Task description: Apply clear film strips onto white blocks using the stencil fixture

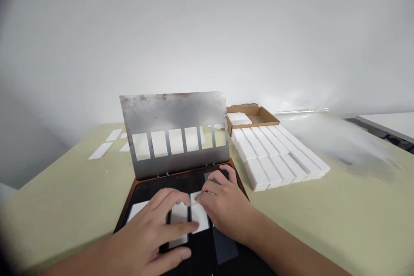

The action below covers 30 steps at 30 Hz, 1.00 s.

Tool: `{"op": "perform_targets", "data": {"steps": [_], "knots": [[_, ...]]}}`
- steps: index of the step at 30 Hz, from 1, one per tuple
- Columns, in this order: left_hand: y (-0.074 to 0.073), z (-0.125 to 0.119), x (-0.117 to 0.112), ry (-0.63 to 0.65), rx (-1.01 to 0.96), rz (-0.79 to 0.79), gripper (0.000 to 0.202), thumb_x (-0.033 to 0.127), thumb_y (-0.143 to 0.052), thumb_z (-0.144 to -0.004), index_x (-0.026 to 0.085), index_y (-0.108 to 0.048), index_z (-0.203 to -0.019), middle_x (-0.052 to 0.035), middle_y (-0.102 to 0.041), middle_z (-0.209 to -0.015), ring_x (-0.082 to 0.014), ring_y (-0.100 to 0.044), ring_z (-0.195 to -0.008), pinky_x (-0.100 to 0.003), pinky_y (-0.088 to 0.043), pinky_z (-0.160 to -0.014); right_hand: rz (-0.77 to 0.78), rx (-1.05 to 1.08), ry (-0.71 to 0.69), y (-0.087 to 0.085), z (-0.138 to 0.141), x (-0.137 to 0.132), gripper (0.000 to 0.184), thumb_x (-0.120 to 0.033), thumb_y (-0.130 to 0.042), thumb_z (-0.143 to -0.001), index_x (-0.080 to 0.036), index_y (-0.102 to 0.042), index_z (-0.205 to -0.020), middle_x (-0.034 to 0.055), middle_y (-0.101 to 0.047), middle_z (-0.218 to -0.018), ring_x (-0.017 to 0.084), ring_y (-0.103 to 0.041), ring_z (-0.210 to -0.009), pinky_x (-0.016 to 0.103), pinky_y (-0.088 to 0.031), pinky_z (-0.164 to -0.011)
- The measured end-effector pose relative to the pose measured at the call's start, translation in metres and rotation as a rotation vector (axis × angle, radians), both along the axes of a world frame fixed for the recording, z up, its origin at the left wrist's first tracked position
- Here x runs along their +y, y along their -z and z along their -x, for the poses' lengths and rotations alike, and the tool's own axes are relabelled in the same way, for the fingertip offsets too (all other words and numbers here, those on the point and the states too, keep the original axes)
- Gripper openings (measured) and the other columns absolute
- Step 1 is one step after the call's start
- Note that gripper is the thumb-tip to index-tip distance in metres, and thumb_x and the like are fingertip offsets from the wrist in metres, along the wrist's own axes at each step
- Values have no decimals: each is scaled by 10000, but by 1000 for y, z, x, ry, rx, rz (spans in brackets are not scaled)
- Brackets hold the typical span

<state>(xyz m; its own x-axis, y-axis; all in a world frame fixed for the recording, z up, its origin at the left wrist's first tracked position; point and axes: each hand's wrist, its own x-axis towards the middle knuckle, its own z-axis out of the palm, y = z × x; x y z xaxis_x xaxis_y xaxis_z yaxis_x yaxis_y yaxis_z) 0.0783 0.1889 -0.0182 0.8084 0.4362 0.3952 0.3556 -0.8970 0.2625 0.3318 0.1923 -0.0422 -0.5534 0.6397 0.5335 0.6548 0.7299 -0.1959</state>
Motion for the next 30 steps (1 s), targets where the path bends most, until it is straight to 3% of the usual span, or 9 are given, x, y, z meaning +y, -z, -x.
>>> {"op": "perform_targets", "data": {"steps": [5, 10, 30], "knots": [[-2, -1, 2, -7, 38, 10, 308, 322, -746, -938, 283, -756, -1243, -153, -468, -1526, -409, -477, -1373, -577, -486, -1098, -30, -74, -15, -1, -4, -4, 122, -139, -646, -989, -242, -711, -999, 7, -736, -969, 225, -567, -1039, 543, -198, -1186], [-3, -1, 2, 5, 51, 26, 321, 321, -733, -952, 275, -745, -1270, -157, -442, -1592, -420, -440, -1445, -604, -477, -1132, -31, -146, -37, -2, -6, -4, 160, -107, -646, -956, -242, -702, -1020, 7, -735, -964, 228, -576, -1038, 561, -192, -1201], [-3, -4, 5, 43, 48, -34, 268, 389, -661, -1019, 245, -754, -1224, -173, -662, -1425, -386, -591, -1364, -570, -452, -1102, -48, -120, -66, -8, -4, -6, 145, -135, -607, -1008, -221, -723, -999, 1, -744, -936, 208, -600, -992, 526, -201, -1202]]}}
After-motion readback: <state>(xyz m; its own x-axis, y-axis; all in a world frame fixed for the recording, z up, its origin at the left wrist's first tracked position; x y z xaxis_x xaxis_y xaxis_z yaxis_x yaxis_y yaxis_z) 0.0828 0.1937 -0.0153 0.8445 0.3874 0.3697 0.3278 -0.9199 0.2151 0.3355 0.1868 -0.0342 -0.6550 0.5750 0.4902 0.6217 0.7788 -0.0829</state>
